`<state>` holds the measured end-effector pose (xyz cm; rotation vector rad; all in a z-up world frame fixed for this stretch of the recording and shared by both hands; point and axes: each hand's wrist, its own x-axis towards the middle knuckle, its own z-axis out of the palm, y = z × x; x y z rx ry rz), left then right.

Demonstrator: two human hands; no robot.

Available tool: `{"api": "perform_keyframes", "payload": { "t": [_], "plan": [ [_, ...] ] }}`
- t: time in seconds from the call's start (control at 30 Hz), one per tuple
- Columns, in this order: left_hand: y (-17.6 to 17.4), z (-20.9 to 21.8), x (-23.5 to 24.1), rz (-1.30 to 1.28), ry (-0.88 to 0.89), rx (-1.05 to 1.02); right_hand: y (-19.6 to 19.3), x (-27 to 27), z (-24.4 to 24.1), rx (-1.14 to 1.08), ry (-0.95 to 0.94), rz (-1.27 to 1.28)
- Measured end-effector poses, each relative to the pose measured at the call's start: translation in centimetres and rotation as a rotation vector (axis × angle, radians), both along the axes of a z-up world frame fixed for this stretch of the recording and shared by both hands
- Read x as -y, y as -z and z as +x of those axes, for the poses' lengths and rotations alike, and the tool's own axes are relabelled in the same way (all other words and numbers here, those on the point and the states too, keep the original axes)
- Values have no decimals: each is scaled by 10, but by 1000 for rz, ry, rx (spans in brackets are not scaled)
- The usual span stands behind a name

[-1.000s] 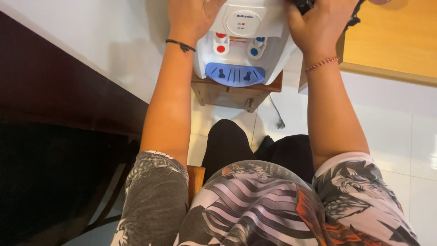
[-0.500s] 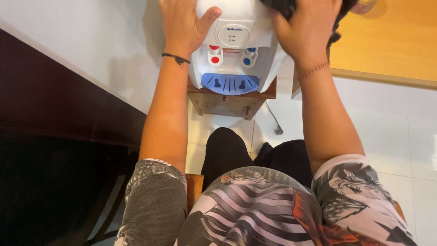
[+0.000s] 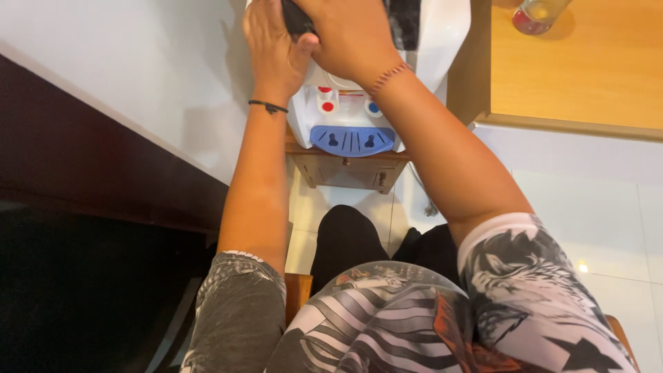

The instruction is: The person wipes the exterior of a white water dispenser and the adjacent wooden table using a dark cloth. They clean the dispenser's body, the blue water bottle on top, and the control panel area, then wipe the table surface next to it.

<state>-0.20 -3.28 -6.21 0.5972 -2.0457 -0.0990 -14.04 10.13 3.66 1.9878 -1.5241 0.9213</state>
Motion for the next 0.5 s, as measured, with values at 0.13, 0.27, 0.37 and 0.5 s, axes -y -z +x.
{"api": "perform_keyframes", "payload": {
  "t": [0.13, 0.27, 0.37, 0.5],
  "plan": [
    [-32, 5, -20, -81, 3, 39, -17, -50, -18, -40, 39, -125],
    [-50, 7, -32, -50, 2, 81, 2, -63, -68, 34, 216, 69],
    [-49, 12, -34, -36, 0, 84, 20, -68, -88, 254, 352, 129],
    [-49, 11, -34, -79, 10, 72, 42, -94, -74, 263, 329, -125]
  ]
}}
